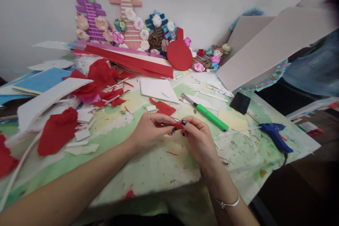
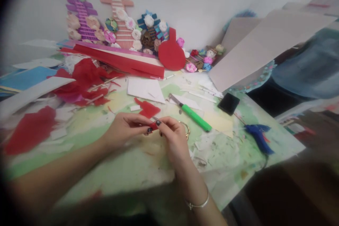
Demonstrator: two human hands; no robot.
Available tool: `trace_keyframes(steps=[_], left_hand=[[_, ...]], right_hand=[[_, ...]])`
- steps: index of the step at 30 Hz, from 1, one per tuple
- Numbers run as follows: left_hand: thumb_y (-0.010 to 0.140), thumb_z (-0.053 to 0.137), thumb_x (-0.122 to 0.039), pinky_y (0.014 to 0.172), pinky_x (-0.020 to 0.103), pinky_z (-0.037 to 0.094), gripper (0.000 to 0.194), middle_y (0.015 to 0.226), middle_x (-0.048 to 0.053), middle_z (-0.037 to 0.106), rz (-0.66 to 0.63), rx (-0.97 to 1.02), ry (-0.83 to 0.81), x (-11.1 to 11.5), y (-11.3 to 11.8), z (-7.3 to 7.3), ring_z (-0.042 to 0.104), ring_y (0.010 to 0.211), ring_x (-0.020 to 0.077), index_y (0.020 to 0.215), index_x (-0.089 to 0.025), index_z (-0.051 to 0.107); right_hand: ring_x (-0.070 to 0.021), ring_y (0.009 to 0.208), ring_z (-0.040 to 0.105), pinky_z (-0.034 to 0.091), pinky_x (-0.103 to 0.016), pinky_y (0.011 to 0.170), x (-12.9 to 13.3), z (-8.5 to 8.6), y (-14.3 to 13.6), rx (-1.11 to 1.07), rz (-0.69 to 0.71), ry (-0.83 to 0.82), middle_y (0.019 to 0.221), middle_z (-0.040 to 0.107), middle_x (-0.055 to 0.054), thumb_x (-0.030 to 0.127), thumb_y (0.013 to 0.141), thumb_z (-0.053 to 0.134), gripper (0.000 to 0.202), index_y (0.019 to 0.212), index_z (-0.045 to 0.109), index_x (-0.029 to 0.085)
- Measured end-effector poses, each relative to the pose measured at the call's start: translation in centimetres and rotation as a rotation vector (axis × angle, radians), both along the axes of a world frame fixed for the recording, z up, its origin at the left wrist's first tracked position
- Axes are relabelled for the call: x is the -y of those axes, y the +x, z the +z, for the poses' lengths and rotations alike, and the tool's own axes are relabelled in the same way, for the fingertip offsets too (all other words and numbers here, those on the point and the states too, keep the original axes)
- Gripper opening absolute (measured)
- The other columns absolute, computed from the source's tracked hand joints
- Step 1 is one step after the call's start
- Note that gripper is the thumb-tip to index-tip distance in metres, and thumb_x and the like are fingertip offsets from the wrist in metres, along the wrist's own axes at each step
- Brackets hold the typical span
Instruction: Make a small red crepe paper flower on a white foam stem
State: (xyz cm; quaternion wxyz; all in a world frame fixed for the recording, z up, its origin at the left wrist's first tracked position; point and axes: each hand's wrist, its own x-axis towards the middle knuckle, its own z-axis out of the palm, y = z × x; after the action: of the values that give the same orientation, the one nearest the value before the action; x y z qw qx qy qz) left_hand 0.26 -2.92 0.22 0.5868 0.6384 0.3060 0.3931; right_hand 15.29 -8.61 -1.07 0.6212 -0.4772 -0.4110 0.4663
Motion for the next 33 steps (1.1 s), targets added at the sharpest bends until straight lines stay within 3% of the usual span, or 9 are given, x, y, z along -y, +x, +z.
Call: trace_keyframes(steps=[19, 28, 33], left_hand=[[0.065, 0.075, -0.010, 0.058, 0.016, 0.051, 0.011, 0.062, 0.001, 0.070, 0.010, 0.068, -0.147, 0.5, 0.0, -0.1, 0.061, 0.057, 0.0085, 0.075, -0.014, 0.076], [0.065, 0.076, -0.010, 0.058, 0.017, 0.051, 0.011, 0.061, 0.000, 0.070, 0.010, 0.091, -0.204, 0.7, 0.2, 0.0, 0.062, 0.057, 0.0088, 0.074, -0.015, 0.076], [0.064, 0.077, -0.011, 0.059, 0.018, 0.052, 0.012, 0.061, 0.000, 0.070, 0.024, 0.085, -0.220, 0.8, 0.2, 0.2, 0.062, 0.058, 0.0091, 0.076, -0.015, 0.076]], right_hand=[[-0.0082, 0.065, 0.050, 0.039, -0.021, 0.063, 0.4, -0.5, -0.5, 0.012, 0.043, 0.137, 0.072, 0.059, 0.002, 0.028, 0.084, 0.065, 0.009, 0.081, 0.064, 0.020], [-0.0086, 0.065, 0.051, 0.043, -0.023, 0.067, 0.4, -1.1, -0.4, 0.045, -0.029, 0.218, 0.073, 0.060, 0.002, 0.027, 0.085, 0.063, 0.008, 0.086, 0.067, 0.020], [-0.0112, 0.073, 0.057, 0.046, -0.023, 0.068, 0.8, -0.5, -0.7, 0.203, -0.117, 0.278, 0.080, 0.062, -0.001, 0.022, 0.085, 0.062, 0.006, 0.085, 0.067, 0.020]])
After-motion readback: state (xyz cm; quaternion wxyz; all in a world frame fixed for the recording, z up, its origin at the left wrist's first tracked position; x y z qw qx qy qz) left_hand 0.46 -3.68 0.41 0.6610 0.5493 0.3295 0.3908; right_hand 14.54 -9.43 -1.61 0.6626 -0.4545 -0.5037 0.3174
